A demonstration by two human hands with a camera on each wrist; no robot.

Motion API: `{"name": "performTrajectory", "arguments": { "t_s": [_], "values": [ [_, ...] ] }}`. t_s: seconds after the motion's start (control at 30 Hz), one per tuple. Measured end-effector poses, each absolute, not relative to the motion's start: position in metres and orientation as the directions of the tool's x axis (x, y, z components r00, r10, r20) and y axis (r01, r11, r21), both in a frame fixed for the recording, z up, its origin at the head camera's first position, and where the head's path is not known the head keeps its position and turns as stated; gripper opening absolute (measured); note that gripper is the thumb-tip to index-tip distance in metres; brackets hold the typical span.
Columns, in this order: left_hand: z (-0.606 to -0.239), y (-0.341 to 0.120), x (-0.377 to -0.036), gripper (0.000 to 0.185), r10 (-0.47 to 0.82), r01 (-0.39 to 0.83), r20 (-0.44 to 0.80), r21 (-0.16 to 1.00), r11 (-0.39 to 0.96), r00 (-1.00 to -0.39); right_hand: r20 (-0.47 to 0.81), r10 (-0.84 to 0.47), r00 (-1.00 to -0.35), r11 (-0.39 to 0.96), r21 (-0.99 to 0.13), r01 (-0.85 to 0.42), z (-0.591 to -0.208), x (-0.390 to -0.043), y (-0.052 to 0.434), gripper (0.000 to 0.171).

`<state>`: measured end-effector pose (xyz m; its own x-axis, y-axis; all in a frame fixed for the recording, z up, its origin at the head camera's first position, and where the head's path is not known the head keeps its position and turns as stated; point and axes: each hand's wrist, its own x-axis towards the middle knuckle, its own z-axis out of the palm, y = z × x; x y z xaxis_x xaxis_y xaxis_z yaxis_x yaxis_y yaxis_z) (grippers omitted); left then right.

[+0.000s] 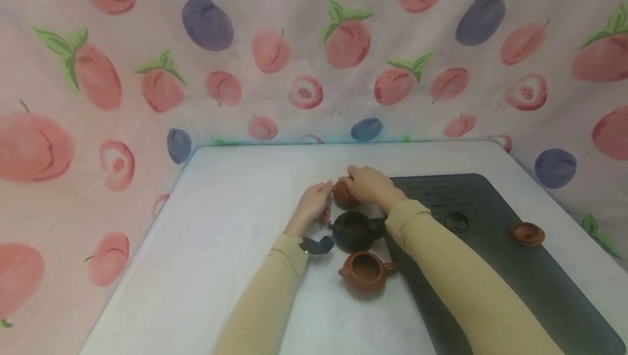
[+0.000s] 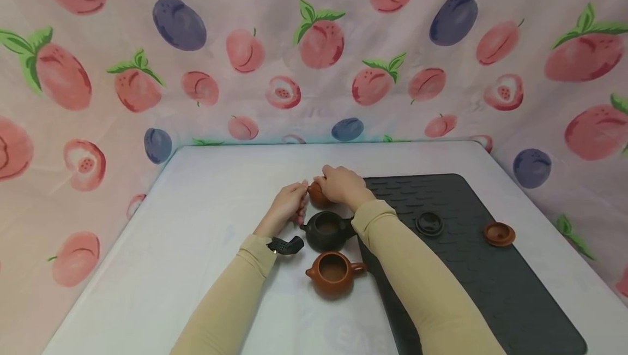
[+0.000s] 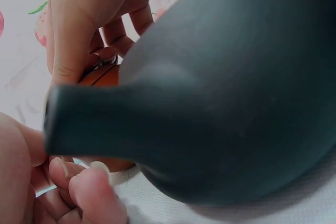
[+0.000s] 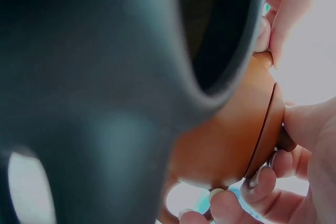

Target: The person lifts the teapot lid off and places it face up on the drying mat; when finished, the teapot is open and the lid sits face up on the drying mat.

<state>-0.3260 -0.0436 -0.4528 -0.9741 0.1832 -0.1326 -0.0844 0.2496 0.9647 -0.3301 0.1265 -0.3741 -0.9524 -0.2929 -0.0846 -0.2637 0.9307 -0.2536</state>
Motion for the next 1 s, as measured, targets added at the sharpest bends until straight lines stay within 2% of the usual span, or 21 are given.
{"name": "performTrajectory", "arguments": {
  "t_s": [0.33,0.63,0.9,1.0],
  "values": [
    [-0.453,-0.036,-0.328,0.050,0.204,-0.077,-0.124,0.971,0.225,-0.971,-0.080,-0.318,-0.945,0.919,-0.270,-0.287,-0.368,-0.332,0.141,0.033],
    [-0.452,-0.038,-0.324,0.050,0.190,-0.082,-0.129,0.967,0.239,-0.973,-0.073,-0.314,-0.947,0.914,-0.295,-0.280,-0.364,-0.327,0.142,0.035],
    [-0.452,-0.042,-0.323,0.049,0.185,-0.070,-0.116,0.970,0.234,-0.976,0.031,-0.356,-0.934,0.860,-0.380,-0.340,-0.364,-0.330,0.151,0.038],
    [-0.451,-0.044,-0.323,0.049,0.185,-0.063,-0.108,0.970,0.234,-0.977,0.032,-0.337,-0.941,0.843,-0.434,-0.316,-0.365,-0.327,0.154,0.038]
  ]
}}
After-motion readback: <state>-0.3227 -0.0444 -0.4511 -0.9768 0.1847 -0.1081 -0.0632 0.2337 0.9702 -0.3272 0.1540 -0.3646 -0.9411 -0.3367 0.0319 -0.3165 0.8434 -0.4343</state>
